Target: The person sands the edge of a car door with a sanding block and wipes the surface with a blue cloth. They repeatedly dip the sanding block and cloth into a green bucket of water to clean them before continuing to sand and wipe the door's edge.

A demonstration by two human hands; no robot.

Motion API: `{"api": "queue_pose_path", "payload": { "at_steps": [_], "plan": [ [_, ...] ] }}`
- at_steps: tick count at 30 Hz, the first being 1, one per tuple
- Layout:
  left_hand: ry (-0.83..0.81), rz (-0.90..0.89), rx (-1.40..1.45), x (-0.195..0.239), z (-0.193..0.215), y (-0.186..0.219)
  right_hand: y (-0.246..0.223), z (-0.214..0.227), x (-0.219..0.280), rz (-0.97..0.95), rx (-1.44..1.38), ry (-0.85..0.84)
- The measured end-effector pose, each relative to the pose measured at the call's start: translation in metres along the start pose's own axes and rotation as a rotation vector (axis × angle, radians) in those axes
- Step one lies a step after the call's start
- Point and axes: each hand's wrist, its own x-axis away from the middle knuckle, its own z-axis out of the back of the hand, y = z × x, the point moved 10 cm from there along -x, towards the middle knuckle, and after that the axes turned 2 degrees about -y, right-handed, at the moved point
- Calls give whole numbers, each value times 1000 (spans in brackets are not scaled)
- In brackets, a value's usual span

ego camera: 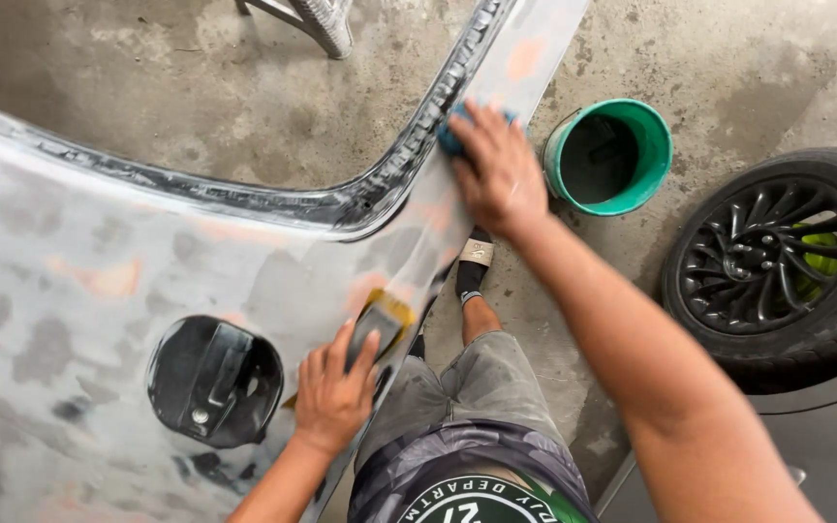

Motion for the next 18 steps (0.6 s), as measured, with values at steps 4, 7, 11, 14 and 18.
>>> {"api": "queue_pose_path", "payload": {
  "at_steps": [4, 7, 11, 14, 18],
  "plan": [
    [11, 44, -2, 59, -2, -31, -81, -41, 80, 35, 14, -103],
    [98, 86, -37, 76, 6, -41, -131, -83, 143, 176, 130, -282],
    [82, 89, -72, 78, 2, -45, -146, -96, 159, 377, 57, -277],
    [84, 64, -59, 75, -1, -44, -109, -66, 129, 213, 74, -91],
    [88, 46, -70, 41, -7, -36, -63, -28, 132, -106, -117, 269]
  ]
}}
